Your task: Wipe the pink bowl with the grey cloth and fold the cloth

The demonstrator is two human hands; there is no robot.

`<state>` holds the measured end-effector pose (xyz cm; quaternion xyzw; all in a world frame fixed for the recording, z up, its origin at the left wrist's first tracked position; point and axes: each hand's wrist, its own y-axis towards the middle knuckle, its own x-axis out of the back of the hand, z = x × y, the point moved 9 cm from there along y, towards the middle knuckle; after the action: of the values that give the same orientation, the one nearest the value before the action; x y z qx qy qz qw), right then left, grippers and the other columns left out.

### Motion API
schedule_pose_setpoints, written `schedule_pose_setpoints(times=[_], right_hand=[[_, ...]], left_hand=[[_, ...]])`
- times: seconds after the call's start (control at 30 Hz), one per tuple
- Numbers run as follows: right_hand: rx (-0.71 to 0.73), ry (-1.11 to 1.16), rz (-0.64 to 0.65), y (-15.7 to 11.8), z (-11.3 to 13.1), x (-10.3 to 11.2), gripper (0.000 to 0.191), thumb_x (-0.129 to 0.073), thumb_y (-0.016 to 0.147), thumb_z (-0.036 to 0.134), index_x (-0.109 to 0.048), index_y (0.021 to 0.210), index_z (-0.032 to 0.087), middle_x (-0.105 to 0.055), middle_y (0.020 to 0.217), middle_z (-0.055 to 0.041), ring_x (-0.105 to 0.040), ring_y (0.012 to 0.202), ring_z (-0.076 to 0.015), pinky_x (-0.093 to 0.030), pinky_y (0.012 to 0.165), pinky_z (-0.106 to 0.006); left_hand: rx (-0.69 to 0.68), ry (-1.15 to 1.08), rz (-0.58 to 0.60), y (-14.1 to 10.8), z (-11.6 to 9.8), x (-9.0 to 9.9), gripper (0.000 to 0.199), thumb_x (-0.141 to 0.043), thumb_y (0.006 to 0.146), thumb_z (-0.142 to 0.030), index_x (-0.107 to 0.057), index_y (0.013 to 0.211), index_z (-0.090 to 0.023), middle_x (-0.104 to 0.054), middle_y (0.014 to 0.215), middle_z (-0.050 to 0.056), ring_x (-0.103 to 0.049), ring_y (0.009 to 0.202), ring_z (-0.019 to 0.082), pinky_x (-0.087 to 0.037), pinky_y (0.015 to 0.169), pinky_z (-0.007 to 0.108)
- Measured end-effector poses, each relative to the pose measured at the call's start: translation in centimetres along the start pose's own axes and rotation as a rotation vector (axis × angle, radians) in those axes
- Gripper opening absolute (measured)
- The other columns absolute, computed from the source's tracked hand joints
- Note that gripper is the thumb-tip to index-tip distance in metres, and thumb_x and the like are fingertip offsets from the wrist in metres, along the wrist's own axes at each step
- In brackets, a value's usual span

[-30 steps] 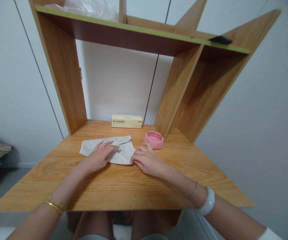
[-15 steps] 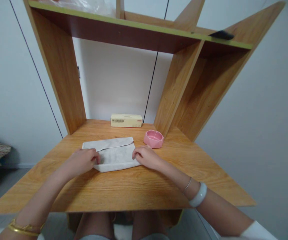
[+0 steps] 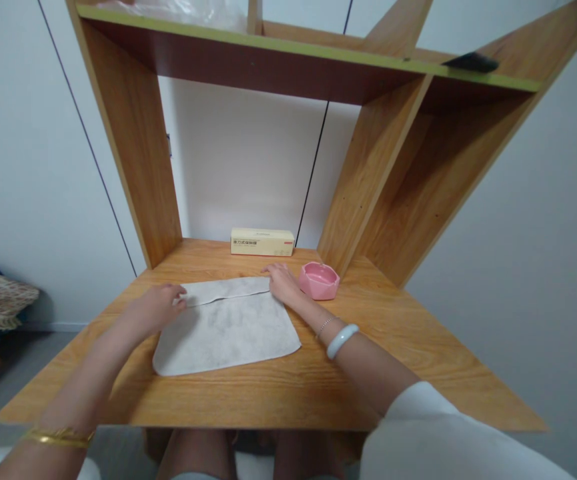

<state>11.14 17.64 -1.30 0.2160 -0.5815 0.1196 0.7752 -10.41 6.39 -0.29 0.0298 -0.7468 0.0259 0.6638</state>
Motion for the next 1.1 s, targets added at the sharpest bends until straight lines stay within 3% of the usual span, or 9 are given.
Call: schedule_pose_setpoints(times=[0.1,0.2,0.27,0.5,0.6,0.7,0.77,0.97,1.1], right_hand=[[-0.060,-0.029,0.077,0.9,-0.6,-1.0,0.053,-0.039,0.070,0.001,-0.048,0.119,0.016,-0.054,0.118,-0.0086,-0.043,0.110,-0.0222,-0.034,0.088,-0.031],[-0.086,-0.028,0.100,1.4,-0.9,-1.3,0.054,-0.043,0.068,0.002,-0.047,0.120,0.015,-0.058,0.112,-0.0097,-0.047,0.106,-0.0228,-0.035,0.084,-0.031],[-0.096,-0.023,0.095,1.5,-1.0,-0.8,0.053,-0.044,0.068,0.004,-0.049,0.118,0.017,-0.059,0.110,-0.0082,-0.048,0.105,-0.0220,-0.035,0.083,-0.030],[-0.004,0.024,0.069,-1.5,0.3,3.9,0.045,-0.048,0.066,0.011,-0.051,0.110,0.022,-0.060,0.094,-0.0037,-0.052,0.091,-0.0204,-0.034,0.074,-0.031],[0.042,0.013,0.196,-3.9,1.1,4.6,0.042,-0.051,0.064,0.010,-0.053,0.105,0.020,-0.060,0.085,-0.0024,-0.052,0.083,-0.0182,-0.034,0.070,-0.028],[0.062,0.003,0.408,-6.0,1.6,3.5,0.041,-0.054,0.061,0.010,-0.056,0.101,0.019,-0.061,0.086,-0.0027,-0.053,0.079,-0.0165,-0.034,0.066,-0.025],[0.073,0.000,0.465,-6.6,2.0,3.0,0.039,-0.051,0.061,0.008,-0.059,0.098,0.019,-0.061,0.091,-0.0040,-0.053,0.082,-0.0172,-0.035,0.066,-0.025],[0.131,-0.019,0.308,-5.4,2.4,2.5,0.037,-0.047,0.066,0.008,-0.059,0.099,0.019,-0.058,0.104,-0.0077,-0.049,0.100,-0.0214,-0.035,0.080,-0.029],[0.272,-0.023,0.272,-6.4,4.0,2.4,0.027,-0.054,0.069,0.026,-0.058,0.096,0.021,-0.057,0.103,-0.0070,-0.046,0.102,-0.0236,-0.034,0.083,-0.033]], left_hand=[[0.016,0.145,-0.100,3.3,1.5,-0.8,0.046,-0.035,0.077,-0.024,-0.048,0.116,-0.005,-0.055,0.117,0.019,-0.050,0.109,0.027,-0.034,0.093,0.036],[-0.001,0.096,-0.033,5.2,2.0,-2.2,0.052,-0.038,0.073,-0.020,-0.043,0.122,-0.005,-0.053,0.120,0.018,-0.050,0.108,0.026,-0.034,0.092,0.034],[-0.001,0.066,-0.028,5.5,2.0,-2.0,0.053,-0.039,0.070,-0.019,-0.045,0.121,-0.007,-0.056,0.116,0.016,-0.051,0.107,0.025,-0.034,0.091,0.033],[0.016,0.082,-0.069,2.5,1.4,1.7,0.036,-0.041,0.066,-0.023,-0.062,0.096,-0.019,-0.062,0.094,0.008,-0.055,0.093,0.024,-0.037,0.084,0.034],[0.003,0.102,-0.025,0.4,1.2,2.4,0.034,-0.043,0.066,-0.028,-0.063,0.092,-0.022,-0.059,0.095,0.007,-0.052,0.095,0.027,-0.037,0.083,0.038],[-0.038,0.073,0.136,-1.3,0.7,1.5,0.032,-0.043,0.066,-0.029,-0.065,0.088,-0.026,-0.059,0.098,0.005,-0.049,0.098,0.028,-0.035,0.085,0.040],[-0.066,0.058,0.174,-1.8,0.2,1.2,0.033,-0.040,0.067,-0.028,-0.065,0.089,-0.027,-0.060,0.100,0.004,-0.049,0.099,0.027,-0.034,0.088,0.041],[-0.076,0.074,0.097,-0.8,-0.6,0.7,0.039,-0.044,0.068,-0.028,-0.060,0.102,-0.019,-0.057,0.109,0.008,-0.047,0.103,0.027,-0.032,0.091,0.038],[-0.196,-0.034,0.150,-1.9,-1.9,-0.3,0.038,-0.048,0.068,-0.033,-0.057,0.102,-0.020,-0.056,0.109,0.005,-0.047,0.101,0.023,-0.034,0.089,0.032]])
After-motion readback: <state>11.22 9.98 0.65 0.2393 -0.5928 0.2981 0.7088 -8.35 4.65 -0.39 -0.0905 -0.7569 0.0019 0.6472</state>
